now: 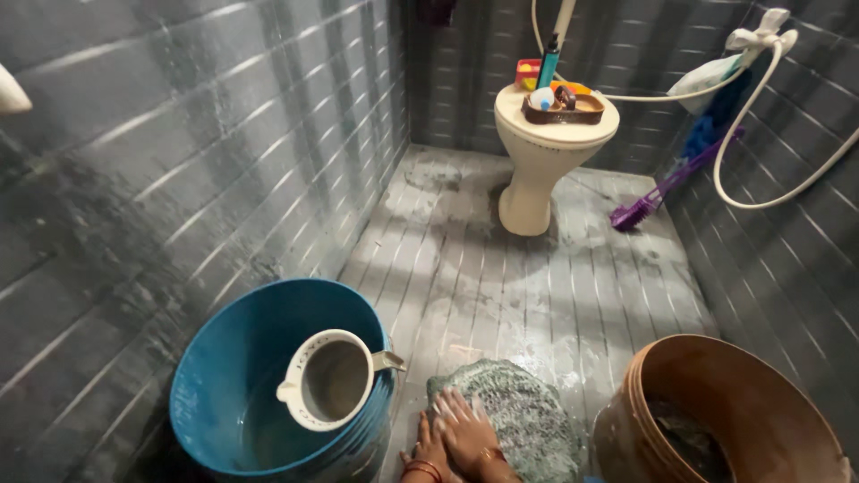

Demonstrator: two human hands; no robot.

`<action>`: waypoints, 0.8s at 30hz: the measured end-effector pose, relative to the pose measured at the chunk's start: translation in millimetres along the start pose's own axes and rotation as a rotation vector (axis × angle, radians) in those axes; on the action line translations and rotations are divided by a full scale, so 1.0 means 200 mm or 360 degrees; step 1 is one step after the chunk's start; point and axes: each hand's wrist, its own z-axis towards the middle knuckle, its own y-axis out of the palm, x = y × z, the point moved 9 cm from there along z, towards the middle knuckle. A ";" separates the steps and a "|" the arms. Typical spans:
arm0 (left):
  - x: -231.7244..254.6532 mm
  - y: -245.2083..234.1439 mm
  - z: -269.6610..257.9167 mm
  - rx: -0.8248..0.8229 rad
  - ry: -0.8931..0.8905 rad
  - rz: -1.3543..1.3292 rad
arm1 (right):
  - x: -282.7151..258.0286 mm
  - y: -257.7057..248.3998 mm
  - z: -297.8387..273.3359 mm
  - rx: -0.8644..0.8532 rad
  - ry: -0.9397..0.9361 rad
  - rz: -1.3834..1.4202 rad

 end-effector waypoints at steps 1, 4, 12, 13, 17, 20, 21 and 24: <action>0.00 -0.02 -0.01 0.0015 0.0002 0.0010 | -0.11 -0.08 -0.07 0.0267 -0.0364 -0.0099; 0.02 -0.08 -0.08 0.0191 0.0133 -0.0122 | 0.18 0.07 -0.20 -0.0274 0.0321 0.0304; 0.71 -0.44 -0.56 0.1146 0.1410 0.0330 | 0.60 0.43 -0.55 -0.0389 0.0888 -0.0189; 0.80 -0.56 -0.69 0.1414 0.1666 0.0447 | 0.63 0.49 -0.55 -0.0401 0.0925 -0.0129; 0.85 -1.13 -1.11 0.2140 0.1654 0.1006 | 0.70 0.64 -0.55 -0.0370 0.0891 -0.0304; 0.50 -1.69 -1.20 0.2185 0.1370 0.0741 | 0.71 0.69 -0.56 -0.0483 0.0919 -0.0166; 0.30 -1.81 -1.11 0.1960 0.1063 0.0631 | 0.70 0.65 -0.56 -0.0426 0.0918 -0.0204; -0.20 -1.90 -0.88 0.1703 0.0569 0.0489 | 0.62 0.45 -0.53 -0.0243 0.0888 -0.0204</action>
